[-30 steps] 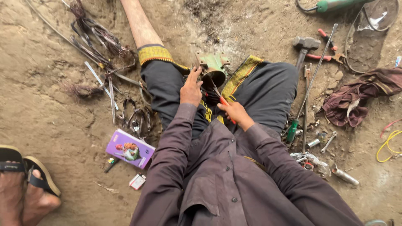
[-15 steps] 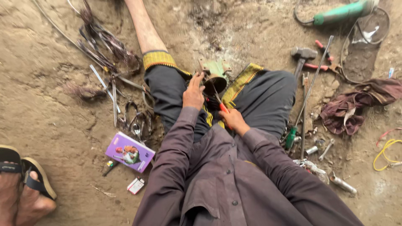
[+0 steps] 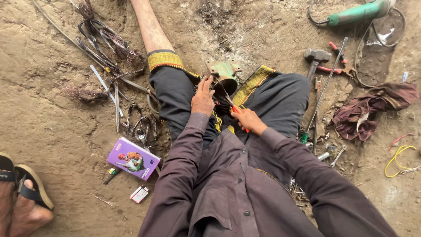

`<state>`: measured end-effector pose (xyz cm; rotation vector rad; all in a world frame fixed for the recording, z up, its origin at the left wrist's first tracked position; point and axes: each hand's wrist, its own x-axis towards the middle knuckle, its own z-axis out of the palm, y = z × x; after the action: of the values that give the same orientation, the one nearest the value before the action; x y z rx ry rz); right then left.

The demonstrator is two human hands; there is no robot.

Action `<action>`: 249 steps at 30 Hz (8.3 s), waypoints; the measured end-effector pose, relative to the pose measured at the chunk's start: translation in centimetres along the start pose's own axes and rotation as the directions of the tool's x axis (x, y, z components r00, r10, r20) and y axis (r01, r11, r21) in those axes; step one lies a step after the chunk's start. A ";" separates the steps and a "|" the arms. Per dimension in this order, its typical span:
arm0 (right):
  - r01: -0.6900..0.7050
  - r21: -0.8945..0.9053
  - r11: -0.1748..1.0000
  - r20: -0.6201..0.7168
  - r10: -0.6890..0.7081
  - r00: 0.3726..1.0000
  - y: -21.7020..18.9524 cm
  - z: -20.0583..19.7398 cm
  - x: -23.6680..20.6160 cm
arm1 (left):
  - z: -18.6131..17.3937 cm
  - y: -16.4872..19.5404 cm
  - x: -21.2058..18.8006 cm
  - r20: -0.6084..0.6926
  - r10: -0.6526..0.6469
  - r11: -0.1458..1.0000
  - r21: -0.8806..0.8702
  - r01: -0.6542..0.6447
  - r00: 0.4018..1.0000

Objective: The person sits on the ground and uses a hammer and metal rod to tap inside a cylindrical motor stator. They then use pliers to pull out internal components and a screwdriver to adjust parts. The person works on the motor stator throughout the clip.

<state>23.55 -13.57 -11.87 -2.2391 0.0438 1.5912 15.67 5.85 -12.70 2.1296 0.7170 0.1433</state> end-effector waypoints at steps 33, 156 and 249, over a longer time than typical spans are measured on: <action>0.256 0.149 0.955 -0.119 -0.240 0.964 1.2 1.9 0.5 | -0.8 0.6 0.9 -0.062 0.059 0.998 -0.018 -0.060 0.996; -0.020 0.483 0.875 0.237 -0.109 0.965 2.0 -0.9 0.7 | -0.1 -0.9 0.4 0.048 0.002 0.999 -0.041 0.000 0.999; 0.220 0.412 0.884 -0.714 0.163 0.681 22.6 -15.6 -3.0 | 1.1 0.2 7.9 0.129 -0.267 0.927 0.306 0.218 0.955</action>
<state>30.93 -40.20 -11.51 -2.2772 0.5536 0.4539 22.70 9.29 -14.38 2.2696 0.9394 -0.2915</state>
